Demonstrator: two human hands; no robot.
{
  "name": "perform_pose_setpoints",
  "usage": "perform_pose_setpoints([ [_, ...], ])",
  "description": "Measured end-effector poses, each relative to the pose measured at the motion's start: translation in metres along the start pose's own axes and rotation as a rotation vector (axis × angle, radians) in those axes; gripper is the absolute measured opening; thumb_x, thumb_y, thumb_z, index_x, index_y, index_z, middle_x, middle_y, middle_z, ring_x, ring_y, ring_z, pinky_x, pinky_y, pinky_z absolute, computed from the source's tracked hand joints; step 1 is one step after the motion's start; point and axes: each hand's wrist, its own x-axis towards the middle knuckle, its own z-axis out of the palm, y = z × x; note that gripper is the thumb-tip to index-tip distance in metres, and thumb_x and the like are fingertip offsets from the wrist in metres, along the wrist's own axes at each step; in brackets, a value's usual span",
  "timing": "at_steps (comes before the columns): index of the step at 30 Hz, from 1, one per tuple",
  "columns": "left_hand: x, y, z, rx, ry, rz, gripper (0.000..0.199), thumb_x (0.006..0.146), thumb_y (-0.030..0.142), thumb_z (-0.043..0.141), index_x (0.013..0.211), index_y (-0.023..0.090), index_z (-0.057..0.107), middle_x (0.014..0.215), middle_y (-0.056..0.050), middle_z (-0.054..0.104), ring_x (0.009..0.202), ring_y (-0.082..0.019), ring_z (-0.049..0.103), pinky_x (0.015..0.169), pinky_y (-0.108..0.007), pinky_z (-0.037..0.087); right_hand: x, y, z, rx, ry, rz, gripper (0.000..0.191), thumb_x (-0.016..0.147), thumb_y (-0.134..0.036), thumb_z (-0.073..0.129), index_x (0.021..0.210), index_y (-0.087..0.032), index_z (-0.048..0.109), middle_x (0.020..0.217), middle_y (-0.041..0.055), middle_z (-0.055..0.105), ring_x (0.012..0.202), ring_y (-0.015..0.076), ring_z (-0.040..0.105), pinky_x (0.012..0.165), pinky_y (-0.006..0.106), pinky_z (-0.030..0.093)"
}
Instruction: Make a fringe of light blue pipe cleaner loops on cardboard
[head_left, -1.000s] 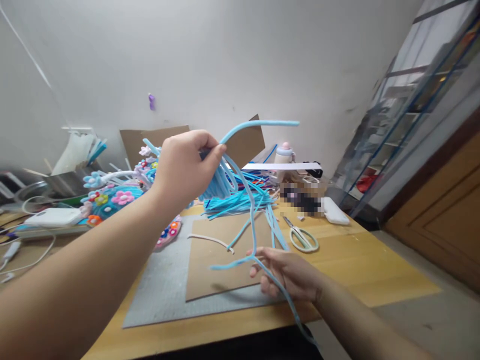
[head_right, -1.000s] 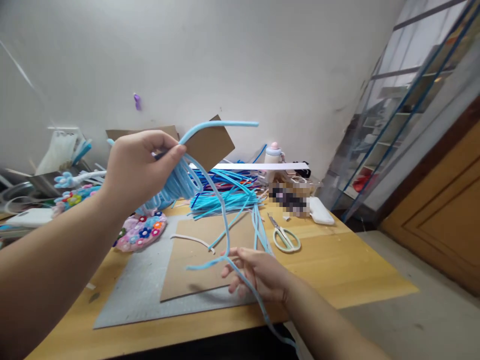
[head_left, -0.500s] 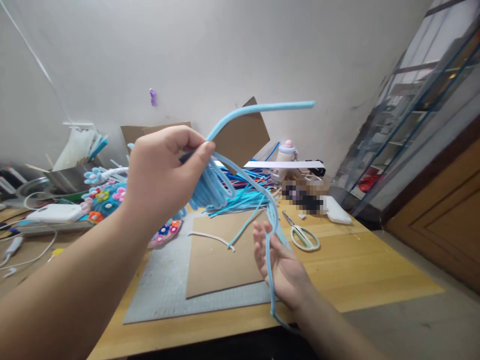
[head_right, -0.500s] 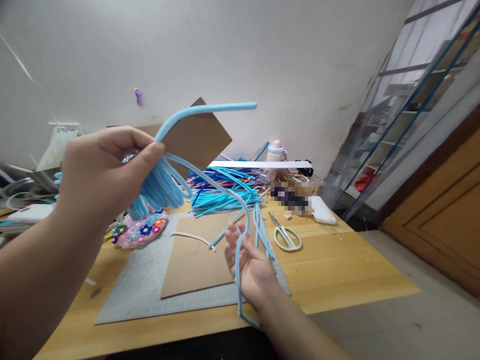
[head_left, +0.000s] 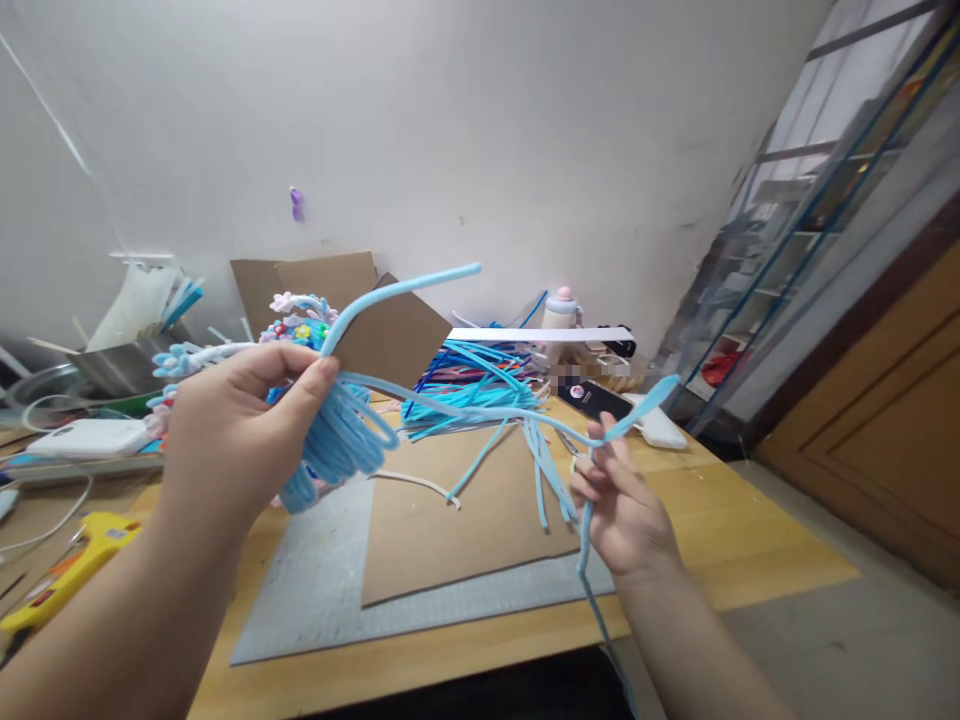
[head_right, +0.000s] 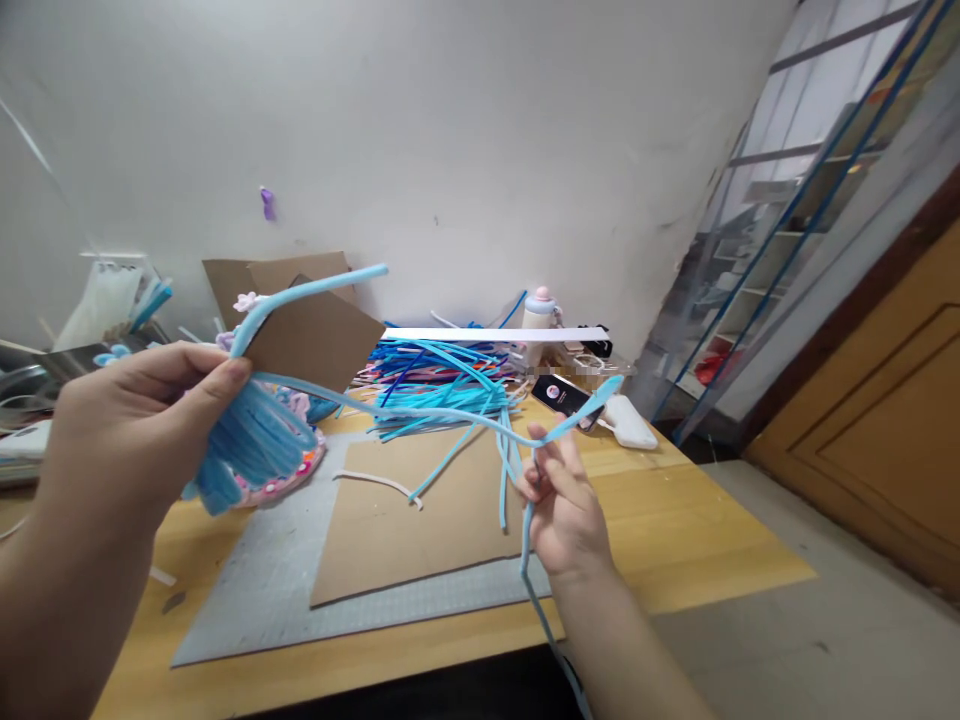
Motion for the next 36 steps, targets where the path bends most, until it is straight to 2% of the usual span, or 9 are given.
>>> perform_pose_setpoints([
  [7,0.008,-0.006,-0.002,0.023,-0.002,-0.019,0.027,0.073,0.043,0.062,0.081,0.017,0.068,0.06,0.002,0.06,0.05,-0.01,0.049,0.046,-0.021,0.036,-0.003,-0.006,-0.007,0.104,-0.225,0.22,0.008,0.073,-0.023,0.062,0.069,-0.027,0.067,0.095,0.0006,0.062,0.062,0.0088,0.045,0.045,0.019,0.037],
  [11,0.009,0.007,-0.005,0.002,0.033,-0.053,0.025,0.072,0.04,0.064,0.08,0.017,0.069,0.059,0.003,0.059,0.047,-0.008,0.047,0.045,-0.02,0.035,-0.004,-0.006,-0.011,-0.023,-0.379,0.285,0.019,0.072,-0.035,0.067,0.06,-0.021,0.064,0.097,0.0017,0.059,0.065,0.0091,0.046,0.053,0.021,0.038],
  [13,0.009,0.015,-0.006,-0.014,0.071,-0.075,0.02,0.072,0.035,0.064,0.078,0.017,0.069,0.057,0.003,0.058,0.047,-0.008,0.046,0.044,-0.02,0.035,-0.005,-0.007,-0.012,-0.16,-0.465,0.277,0.012,0.067,-0.032,0.073,0.073,-0.024,0.066,0.096,0.0013,0.058,0.066,0.0093,0.047,0.054,0.021,0.038],
  [16,0.012,0.023,-0.009,-0.021,0.134,-0.081,0.014,0.07,0.029,0.065,0.074,0.016,0.069,0.056,0.004,0.056,0.046,-0.007,0.044,0.044,-0.019,0.034,-0.007,-0.012,-0.011,-0.447,-0.616,0.275,0.037,0.067,-0.031,0.073,0.102,-0.028,0.062,0.091,0.002,0.056,0.076,0.0128,0.05,0.062,0.023,0.04],
  [20,0.013,0.026,-0.013,-0.032,0.117,-0.017,0.013,0.068,0.027,0.067,0.072,0.016,0.069,0.054,0.004,0.054,0.046,-0.007,0.045,0.043,-0.02,0.033,-0.008,-0.016,-0.002,-1.087,-0.816,0.135,0.029,0.07,-0.028,0.069,0.098,-0.025,0.065,0.082,0.0011,0.055,0.071,0.0134,0.049,0.063,0.026,0.039],
  [24,0.004,0.026,-0.015,-0.031,0.131,0.031,0.012,0.071,0.029,0.066,0.075,0.018,0.069,0.062,0.004,0.057,0.052,-0.007,0.047,0.045,-0.019,0.035,-0.006,-0.005,0.002,-1.436,-0.563,0.008,0.016,0.075,-0.029,0.059,0.087,-0.022,0.065,0.059,-0.0017,0.055,0.051,0.0118,0.046,0.049,0.024,0.032],
  [27,-0.003,0.021,-0.017,-0.041,0.097,0.095,0.015,0.07,0.034,0.067,0.074,0.02,0.069,0.057,0.005,0.058,0.045,-0.006,0.047,0.04,-0.018,0.037,-0.007,0.009,0.002,-1.122,-0.317,0.28,0.029,0.078,-0.03,0.05,0.103,-0.018,0.059,0.06,-0.0001,0.06,0.04,0.0112,0.048,0.038,0.021,0.029],
  [32,-0.008,0.004,-0.02,0.005,0.046,0.147,0.018,0.07,0.038,0.067,0.08,0.023,0.069,0.055,0.005,0.06,0.041,-0.008,0.05,0.034,-0.017,0.038,-0.01,0.019,-0.002,-0.286,-0.17,0.666,0.037,0.079,-0.018,0.049,0.116,-0.019,0.051,0.109,0.0097,0.063,0.064,0.0099,0.063,0.04,0.014,0.039],
  [36,-0.009,-0.004,-0.023,0.049,0.03,0.137,0.02,0.071,0.04,0.067,0.083,0.024,0.068,0.058,0.004,0.062,0.043,-0.008,0.052,0.034,-0.017,0.039,-0.006,0.017,-0.015,-0.008,-0.21,0.772,0.024,0.078,-0.016,0.054,0.102,-0.016,0.058,0.066,-0.0027,0.057,0.037,0.0008,0.035,0.031,0.01,0.019],
])
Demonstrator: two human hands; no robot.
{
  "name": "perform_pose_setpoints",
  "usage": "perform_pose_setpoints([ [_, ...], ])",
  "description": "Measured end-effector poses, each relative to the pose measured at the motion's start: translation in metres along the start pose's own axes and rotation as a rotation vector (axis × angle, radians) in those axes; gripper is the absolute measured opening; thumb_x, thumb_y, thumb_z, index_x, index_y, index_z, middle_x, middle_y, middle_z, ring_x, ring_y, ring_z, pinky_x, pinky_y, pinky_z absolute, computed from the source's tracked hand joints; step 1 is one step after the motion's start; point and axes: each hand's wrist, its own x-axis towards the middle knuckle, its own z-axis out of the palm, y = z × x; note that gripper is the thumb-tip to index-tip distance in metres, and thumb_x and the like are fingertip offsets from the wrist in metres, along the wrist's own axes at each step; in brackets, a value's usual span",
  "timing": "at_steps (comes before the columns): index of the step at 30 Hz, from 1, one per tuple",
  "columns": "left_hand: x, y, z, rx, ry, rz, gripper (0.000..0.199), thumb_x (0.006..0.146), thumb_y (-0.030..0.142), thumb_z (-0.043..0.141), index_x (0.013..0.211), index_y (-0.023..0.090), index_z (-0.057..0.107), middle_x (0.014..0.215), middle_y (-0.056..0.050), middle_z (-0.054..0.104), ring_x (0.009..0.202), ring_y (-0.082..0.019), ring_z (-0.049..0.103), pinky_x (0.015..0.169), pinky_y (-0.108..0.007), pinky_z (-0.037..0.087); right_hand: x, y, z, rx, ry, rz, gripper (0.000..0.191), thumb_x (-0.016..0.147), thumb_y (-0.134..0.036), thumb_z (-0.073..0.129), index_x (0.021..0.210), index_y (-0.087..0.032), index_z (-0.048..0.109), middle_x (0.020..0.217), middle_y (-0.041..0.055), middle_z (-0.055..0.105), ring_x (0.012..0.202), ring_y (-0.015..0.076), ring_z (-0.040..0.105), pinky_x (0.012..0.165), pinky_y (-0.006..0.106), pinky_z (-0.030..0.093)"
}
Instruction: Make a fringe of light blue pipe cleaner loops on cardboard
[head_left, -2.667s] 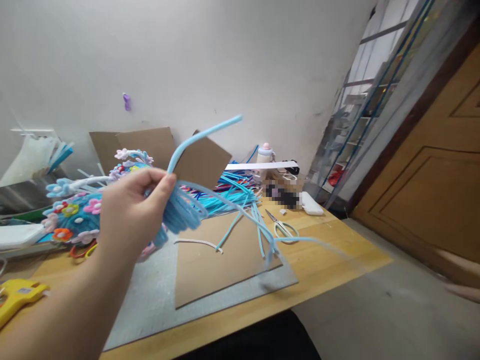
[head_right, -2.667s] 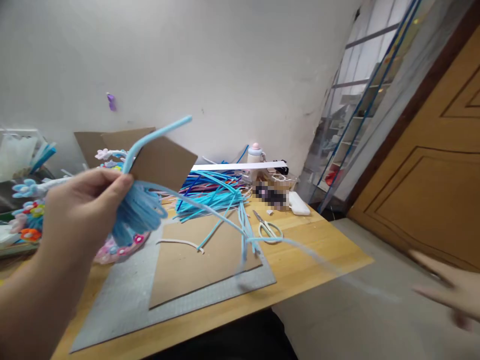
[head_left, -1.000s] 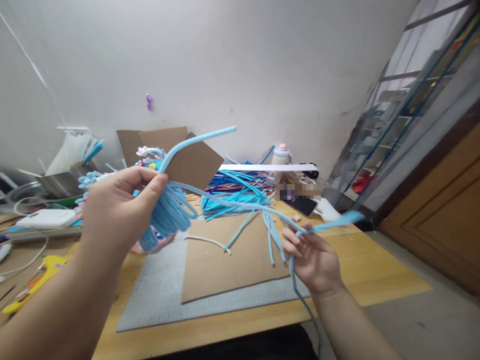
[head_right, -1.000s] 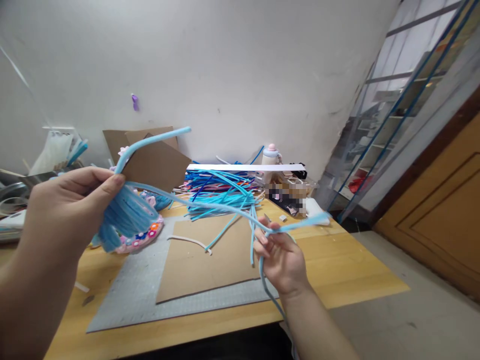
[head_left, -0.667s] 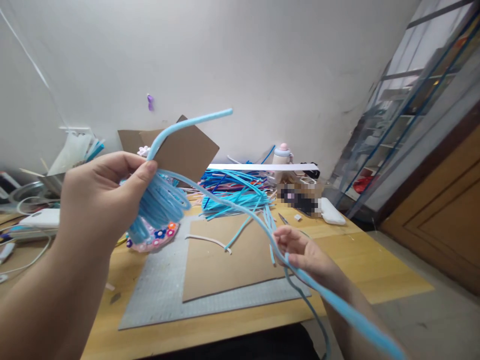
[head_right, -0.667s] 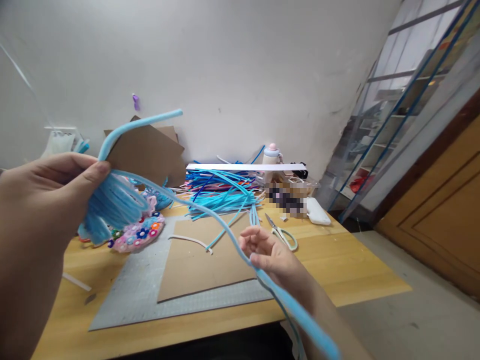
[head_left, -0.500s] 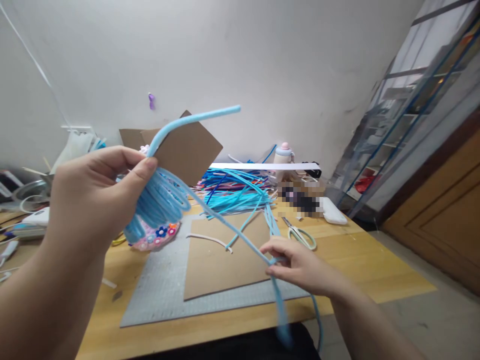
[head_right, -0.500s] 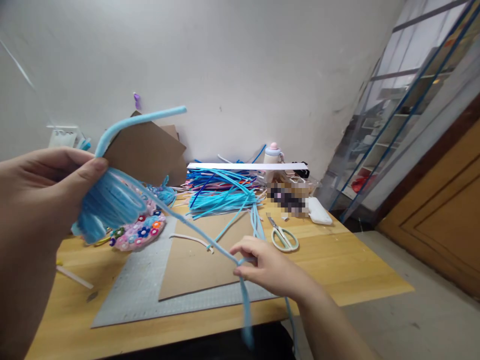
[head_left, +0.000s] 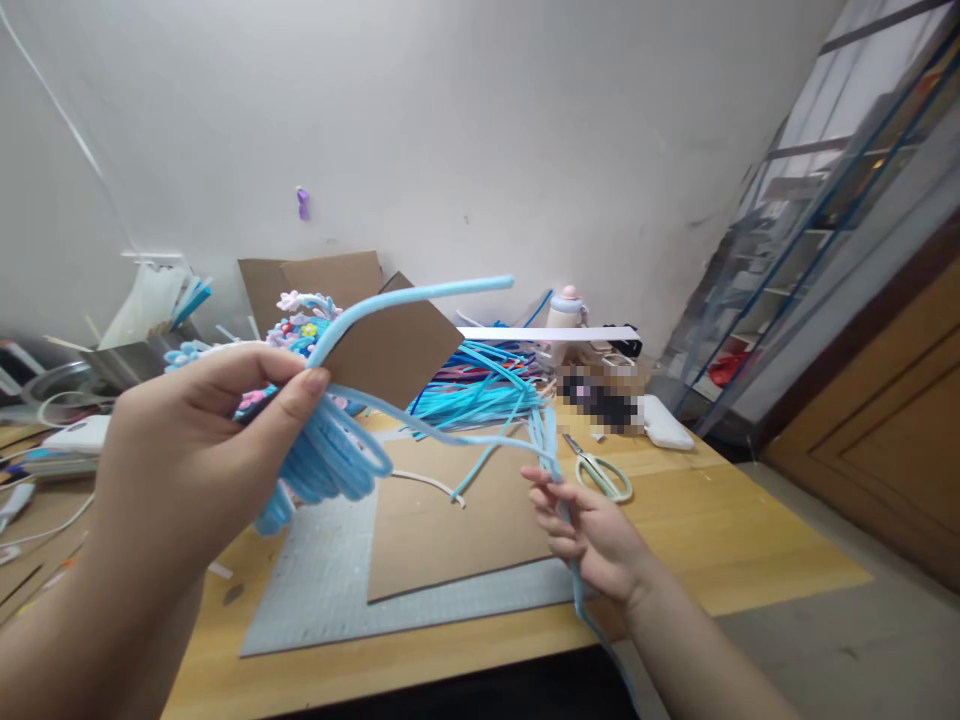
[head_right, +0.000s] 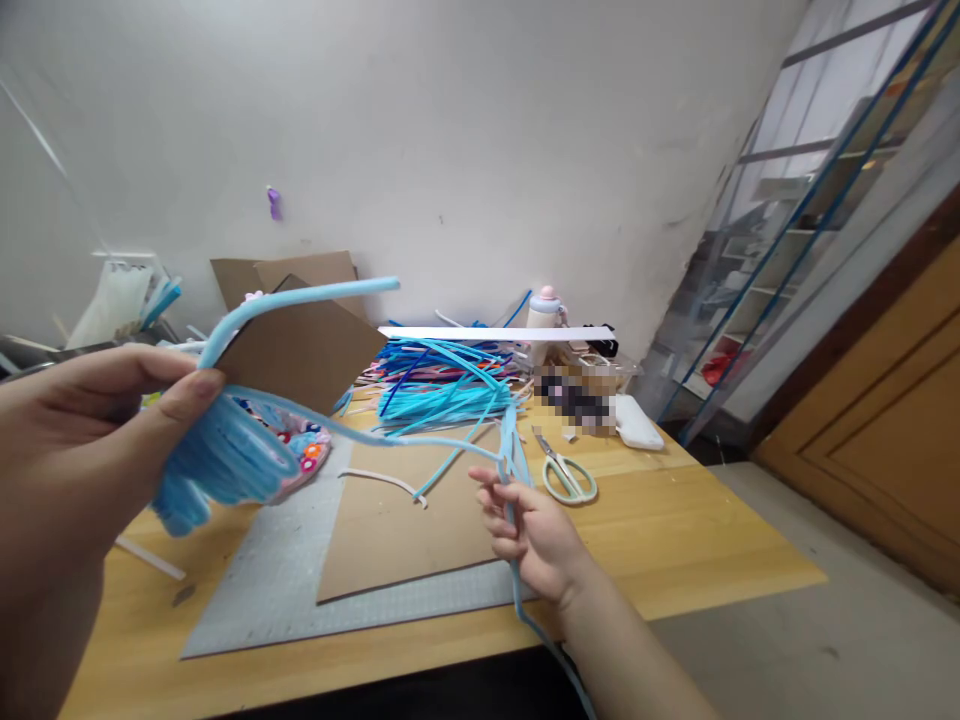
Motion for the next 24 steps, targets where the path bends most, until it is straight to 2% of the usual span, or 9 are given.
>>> perform_pose_setpoints([
  [3,-0.001,0.0,-0.001,-0.017,0.012,-0.081,0.021,0.069,0.04,0.068,0.083,0.024,0.069,0.059,0.005,0.062,0.041,-0.007,0.051,0.031,-0.014,0.037,-0.002,-0.004,-0.008,-0.066,-0.058,-0.063,0.018,0.077,-0.023,0.062,0.093,-0.017,0.059,0.055,-0.0071,0.042,0.038,0.0008,0.029,0.034,0.01,0.016],
  [6,-0.001,0.001,0.0,-0.056,0.072,-0.11,0.017,0.07,0.037,0.068,0.078,0.022,0.069,0.058,0.006,0.061,0.044,-0.005,0.051,0.035,-0.012,0.039,-0.005,-0.005,-0.008,-0.191,-0.08,-0.142,0.018,0.082,-0.035,0.059,0.087,-0.017,0.059,0.055,-0.0064,0.04,0.039,0.0004,0.027,0.035,0.011,0.014],
  [8,-0.002,0.0,0.0,-0.058,0.101,-0.117,0.016,0.07,0.036,0.067,0.078,0.022,0.069,0.058,0.006,0.06,0.047,-0.005,0.051,0.038,-0.011,0.04,-0.007,-0.003,-0.004,-0.238,-0.087,-0.168,0.02,0.084,-0.037,0.056,0.088,-0.018,0.06,0.058,-0.0045,0.045,0.039,0.001,0.031,0.035,0.012,0.017],
  [10,-0.002,-0.005,-0.001,-0.031,0.065,-0.124,0.018,0.07,0.038,0.066,0.079,0.022,0.069,0.059,0.006,0.06,0.046,-0.005,0.051,0.039,-0.012,0.04,-0.008,-0.001,0.002,-0.257,-0.092,-0.209,0.019,0.085,-0.034,0.056,0.096,-0.019,0.06,0.067,-0.0016,0.052,0.044,0.0029,0.04,0.037,0.013,0.024],
  [12,-0.003,-0.011,-0.004,0.0,-0.02,-0.116,0.021,0.07,0.041,0.066,0.079,0.023,0.068,0.059,0.006,0.061,0.045,-0.006,0.051,0.039,-0.013,0.041,-0.009,-0.001,0.007,-0.226,-0.112,-0.264,0.024,0.084,-0.029,0.058,0.107,-0.022,0.058,0.076,0.0002,0.056,0.049,0.0047,0.046,0.042,0.016,0.032],
  [16,-0.01,-0.023,-0.007,0.047,-0.097,-0.158,0.026,0.071,0.047,0.063,0.08,0.023,0.066,0.054,0.006,0.058,0.04,-0.007,0.049,0.033,-0.014,0.037,-0.012,-0.006,0.01,0.012,-0.178,-0.314,0.03,0.086,-0.035,0.055,0.116,-0.032,0.053,0.085,-0.0005,0.057,0.058,0.0054,0.049,0.049,0.016,0.039],
  [19,-0.017,-0.029,-0.007,0.085,-0.135,-0.199,0.029,0.071,0.05,0.06,0.077,0.023,0.066,0.053,0.006,0.056,0.041,-0.008,0.048,0.034,-0.015,0.035,-0.014,-0.016,0.008,0.073,-0.185,-0.368,0.023,0.085,-0.039,0.054,0.107,-0.033,0.057,0.085,-0.0022,0.055,0.06,0.0054,0.05,0.051,0.015,0.041],
  [22,-0.021,-0.038,-0.007,0.116,-0.133,-0.201,0.027,0.072,0.049,0.059,0.076,0.023,0.066,0.052,0.006,0.054,0.043,-0.008,0.047,0.036,-0.014,0.036,-0.016,-0.026,0.005,-0.095,-0.156,-0.446,0.018,0.086,-0.04,0.053,0.094,-0.026,0.062,0.091,-0.0001,0.055,0.072,0.0096,0.054,0.064,0.023,0.048],
  [24,-0.021,-0.046,-0.007,0.13,-0.106,-0.194,0.027,0.071,0.048,0.059,0.076,0.023,0.066,0.052,0.006,0.054,0.043,-0.008,0.047,0.036,-0.014,0.036,-0.018,-0.033,0.002,-0.231,-0.128,-0.513,0.017,0.085,-0.037,0.056,0.087,-0.022,0.063,0.091,0.0012,0.054,0.08,0.0122,0.054,0.071,0.026,0.047],
])
